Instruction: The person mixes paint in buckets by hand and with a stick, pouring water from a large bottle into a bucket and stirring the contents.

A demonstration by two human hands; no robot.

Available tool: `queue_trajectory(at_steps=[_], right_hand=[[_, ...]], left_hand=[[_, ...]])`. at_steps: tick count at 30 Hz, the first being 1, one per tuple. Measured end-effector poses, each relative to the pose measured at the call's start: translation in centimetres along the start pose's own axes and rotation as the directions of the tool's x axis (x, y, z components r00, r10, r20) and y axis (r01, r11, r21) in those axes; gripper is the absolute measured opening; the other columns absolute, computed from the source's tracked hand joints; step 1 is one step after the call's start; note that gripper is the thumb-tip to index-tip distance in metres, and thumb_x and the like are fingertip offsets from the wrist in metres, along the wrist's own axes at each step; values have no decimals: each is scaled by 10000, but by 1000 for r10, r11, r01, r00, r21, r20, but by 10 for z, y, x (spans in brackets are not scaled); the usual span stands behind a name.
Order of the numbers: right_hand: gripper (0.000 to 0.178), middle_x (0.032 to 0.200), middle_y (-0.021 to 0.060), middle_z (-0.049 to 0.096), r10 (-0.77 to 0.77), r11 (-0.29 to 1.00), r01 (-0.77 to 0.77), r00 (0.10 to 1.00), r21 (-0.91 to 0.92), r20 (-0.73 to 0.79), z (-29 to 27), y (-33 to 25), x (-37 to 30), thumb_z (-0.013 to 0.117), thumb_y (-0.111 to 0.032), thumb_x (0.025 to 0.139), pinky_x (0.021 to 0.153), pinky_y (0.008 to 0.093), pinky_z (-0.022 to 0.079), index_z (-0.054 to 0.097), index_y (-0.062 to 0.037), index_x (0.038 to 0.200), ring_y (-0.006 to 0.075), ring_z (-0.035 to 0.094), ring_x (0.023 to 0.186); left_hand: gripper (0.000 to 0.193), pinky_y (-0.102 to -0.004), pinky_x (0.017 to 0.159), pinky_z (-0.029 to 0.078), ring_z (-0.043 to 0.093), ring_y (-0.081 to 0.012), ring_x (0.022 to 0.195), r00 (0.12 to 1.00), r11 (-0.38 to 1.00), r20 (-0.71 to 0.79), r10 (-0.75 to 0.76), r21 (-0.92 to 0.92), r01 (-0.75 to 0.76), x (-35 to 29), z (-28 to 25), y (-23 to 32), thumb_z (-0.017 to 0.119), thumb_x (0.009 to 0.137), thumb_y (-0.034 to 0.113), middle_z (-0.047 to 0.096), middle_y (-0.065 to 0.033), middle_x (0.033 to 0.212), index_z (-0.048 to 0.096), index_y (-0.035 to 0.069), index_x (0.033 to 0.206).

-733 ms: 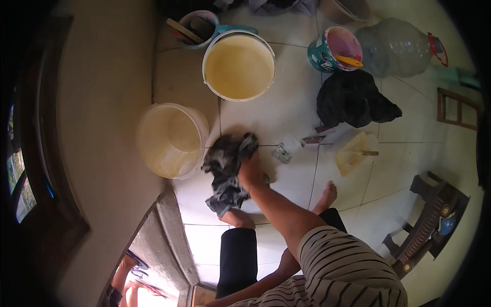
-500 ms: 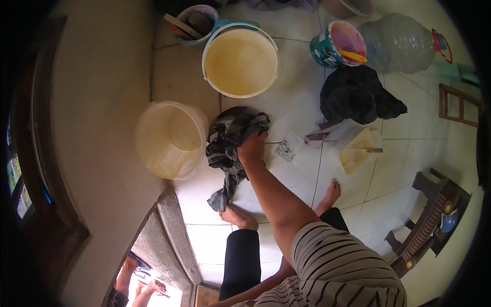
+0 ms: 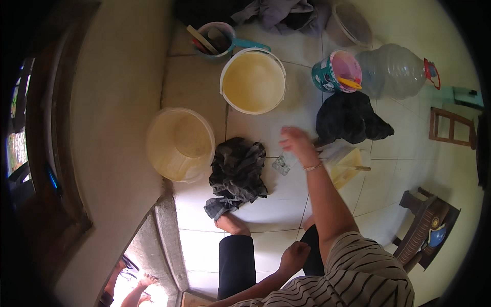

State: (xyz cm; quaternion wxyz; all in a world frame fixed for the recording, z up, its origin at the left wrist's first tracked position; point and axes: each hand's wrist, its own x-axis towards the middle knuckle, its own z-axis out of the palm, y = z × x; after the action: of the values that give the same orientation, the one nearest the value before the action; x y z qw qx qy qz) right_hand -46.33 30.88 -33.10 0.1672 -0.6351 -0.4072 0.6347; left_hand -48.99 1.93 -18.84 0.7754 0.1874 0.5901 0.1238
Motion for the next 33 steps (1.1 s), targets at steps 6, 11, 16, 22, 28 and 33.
queue_trajectory(at_steps=[6,11,16,22,28,33], right_hand=[[437,919,205,621,-751,498,551,660,-670,-16,-40,-116,56,619,-324,797,797,404,453,573,41,1032,348,585,891],[475,927,227,610,-866,189,640,466,-745,181,16,-193,94,678,-326,716,786,400,462,579,28,1018,361,581,879],[380,851,169,631,-608,298,590,723,-751,327,48,-207,85,704,-318,663,727,386,478,628,-26,893,319,601,805],[321,732,162,615,-403,221,656,735,-722,545,43,-192,54,686,-345,682,655,378,476,634,-31,728,308,597,701],[335,680,170,587,-430,265,608,769,-748,472,36,-197,32,666,-342,704,617,393,458,629,-11,735,325,575,658],[302,537,126,456,-510,321,655,729,-684,457,20,-199,-21,637,-213,790,489,310,369,553,47,663,167,417,479]], left_hand=[[259,-319,735,480,629,-233,817,993,999,-104,49,-17,-51,4,-1,9,567,851,244,648,-120,870,583,15,971],[297,-367,734,484,626,-300,814,990,993,-116,78,-77,-87,9,4,1,582,819,297,647,-147,845,587,33,954],[274,-375,722,485,627,-308,807,961,989,-256,106,-75,-129,15,3,-6,584,810,282,647,-153,834,606,32,919],[284,-385,729,484,623,-321,816,953,993,-295,65,-75,-91,25,10,-16,578,803,298,647,-157,847,624,42,918],[300,-391,738,481,620,-326,827,937,992,-339,85,-55,-110,30,12,-22,575,802,311,645,-164,859,626,39,918],[295,-383,695,489,628,-326,755,901,974,-428,67,-170,-153,48,10,-44,583,810,305,649,-154,804,623,29,907]])
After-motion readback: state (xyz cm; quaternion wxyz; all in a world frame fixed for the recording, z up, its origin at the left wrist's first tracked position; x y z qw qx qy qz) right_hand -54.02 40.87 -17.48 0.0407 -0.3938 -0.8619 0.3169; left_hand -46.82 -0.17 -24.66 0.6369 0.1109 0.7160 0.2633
